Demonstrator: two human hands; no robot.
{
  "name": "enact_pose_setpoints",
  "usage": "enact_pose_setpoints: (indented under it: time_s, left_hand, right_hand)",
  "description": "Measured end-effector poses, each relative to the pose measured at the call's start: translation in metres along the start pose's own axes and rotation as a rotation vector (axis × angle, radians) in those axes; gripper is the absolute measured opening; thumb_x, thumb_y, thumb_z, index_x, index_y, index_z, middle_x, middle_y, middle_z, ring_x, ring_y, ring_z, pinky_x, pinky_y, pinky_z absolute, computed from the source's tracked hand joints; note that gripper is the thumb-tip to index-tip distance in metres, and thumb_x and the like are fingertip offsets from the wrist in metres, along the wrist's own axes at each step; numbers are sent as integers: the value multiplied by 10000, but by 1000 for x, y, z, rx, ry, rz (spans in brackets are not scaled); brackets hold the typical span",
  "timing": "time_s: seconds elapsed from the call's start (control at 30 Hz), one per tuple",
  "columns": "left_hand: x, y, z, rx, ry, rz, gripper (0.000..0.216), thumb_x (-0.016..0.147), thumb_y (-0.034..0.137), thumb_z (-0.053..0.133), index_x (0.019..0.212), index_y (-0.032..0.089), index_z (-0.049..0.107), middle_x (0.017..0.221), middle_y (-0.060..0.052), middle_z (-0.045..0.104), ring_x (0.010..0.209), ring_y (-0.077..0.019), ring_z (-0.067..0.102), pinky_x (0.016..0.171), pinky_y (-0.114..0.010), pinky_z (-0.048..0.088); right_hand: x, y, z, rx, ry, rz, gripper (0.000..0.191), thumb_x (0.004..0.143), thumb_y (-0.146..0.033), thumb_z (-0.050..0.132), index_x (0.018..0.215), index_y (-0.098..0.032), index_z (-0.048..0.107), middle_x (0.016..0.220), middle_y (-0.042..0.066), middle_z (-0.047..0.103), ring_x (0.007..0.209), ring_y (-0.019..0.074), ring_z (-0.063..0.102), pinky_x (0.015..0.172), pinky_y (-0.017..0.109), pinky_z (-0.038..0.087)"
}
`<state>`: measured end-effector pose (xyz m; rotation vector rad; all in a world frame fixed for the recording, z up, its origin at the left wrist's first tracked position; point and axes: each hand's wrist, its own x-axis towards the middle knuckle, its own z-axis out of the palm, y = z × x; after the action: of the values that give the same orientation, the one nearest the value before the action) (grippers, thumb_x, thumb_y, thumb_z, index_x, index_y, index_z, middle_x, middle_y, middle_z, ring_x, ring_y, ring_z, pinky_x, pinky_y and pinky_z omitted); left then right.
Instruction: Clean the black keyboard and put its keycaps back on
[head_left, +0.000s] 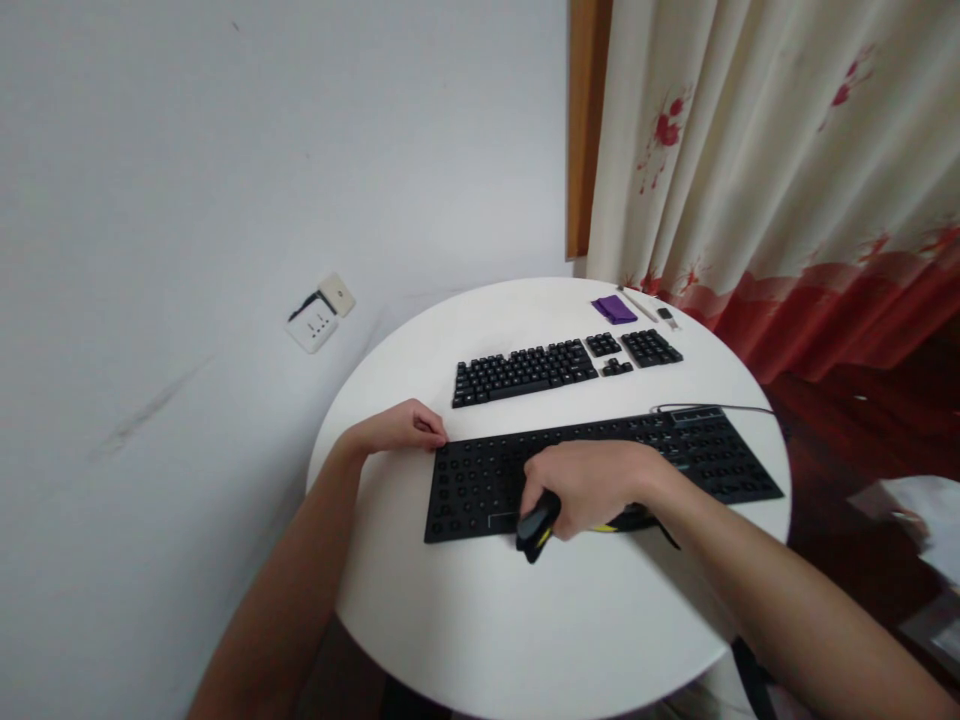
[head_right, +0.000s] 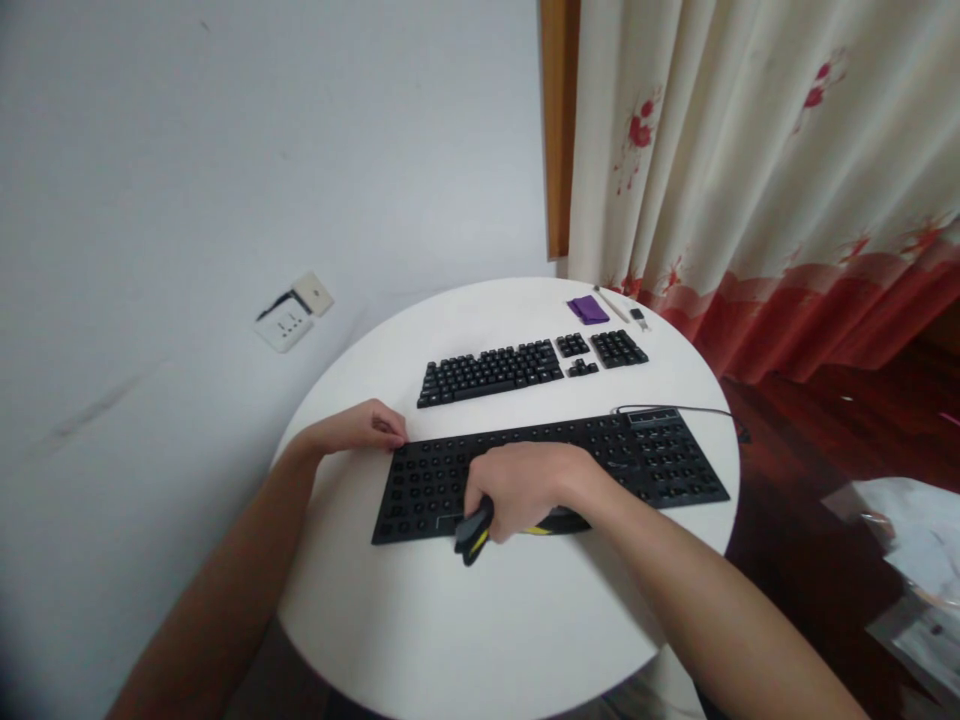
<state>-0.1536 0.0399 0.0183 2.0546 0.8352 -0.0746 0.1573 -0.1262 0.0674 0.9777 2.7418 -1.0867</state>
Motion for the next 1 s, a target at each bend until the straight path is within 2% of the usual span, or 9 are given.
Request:
enact_pose_setpoints:
  time_s: [0.1, 0.2, 0.27, 0.33, 0.5, 0.67, 0.77, 0.87, 1.0]
  left_hand:
    - [0, 0, 0, -5, -2, 8, 294, 816, 434, 722, 803, 145, 769, 744, -54, 719, 689, -149, 618, 665, -230, 468]
    - [0, 0, 1, 6, 7, 6, 289, 815, 429, 722, 794, 145, 770, 731, -51, 714, 680, -146, 613, 657, -225, 463]
    - [0, 1, 1, 2, 4, 3, 286, 815, 426, 720, 793, 145, 770, 737, -49, 714, 686, -146, 612, 662, -225, 465]
    - [-1, 2, 1, -16, -2, -1, 282, 815, 423, 718, 800, 146, 770, 748, -47, 714, 694, -147, 611, 668, -226, 467]
    - [-1, 5, 1, -37, -3, -3, 282, 811, 419, 722, 797, 141, 768, 738, -51, 709, 688, -147, 604, 664, -229, 462]
    - [-1, 5, 2, -32, 4, 5, 291, 802, 427, 732, 763, 140, 761, 708, -46, 699, 664, -139, 596, 650, -224, 456]
    - [-1, 4, 2, -41, 3, 7, 302, 802, 441, 732, 765, 142, 759, 705, -42, 697, 660, -137, 598, 644, -221, 456]
    - [-1, 2, 2, -52, 3, 4, 302, 807, 444, 730, 768, 145, 757, 711, -42, 695, 660, -136, 595, 638, -220, 453]
    - [-1, 2, 1, -53, 0, -2, 293, 805, 433, 733, 769, 143, 756, 717, -44, 695, 664, -136, 591, 641, -221, 449]
  right_hand:
    - [-15, 10, -9, 109, -48, 53, 366, 722, -182, 640, 1059, -213, 778, 776, -13, 695, 672, 141, 603, 593, 224, 395]
    - [-16, 19, -14, 55, 157, 99, 409, 724, -166, 657, 1116, -222, 760, 920, 21, 719, 798, 172, 626, 691, 247, 422]
    - [-9, 21, -14, -58, 342, 146, 411, 752, -188, 659, 1154, -225, 739, 993, 58, 704, 872, 204, 618, 744, 277, 418]
    - [2, 18, -10, -152, 449, 172, 381, 795, -224, 638, 1166, -231, 724, 1018, 79, 675, 903, 221, 605, 759, 297, 408]
    - [10, 9, -1, -214, 347, 118, 393, 781, -189, 606, 1152, -255, 719, 1005, 77, 650, 905, 229, 610, 729, 311, 399]
    - [-12, 26, -9, -340, 456, 442, 346, 777, -217, 607, 1098, -188, 732, 1008, 125, 674, 875, 262, 617, 706, 348, 394]
    - [-17, 39, -15, -349, 578, 535, 331, 819, -234, 576, 1113, -192, 722, 1017, 121, 662, 852, 250, 608, 690, 344, 383]
    - [-9, 38, -15, -301, 603, 435, 345, 841, -255, 583, 1161, -219, 705, 1020, 98, 647, 855, 228, 600, 703, 330, 383]
    - [8, 24, -4, -283, 473, 225, 341, 823, -237, 618, 1151, -230, 707, 1005, 86, 636, 897, 225, 607, 731, 322, 394]
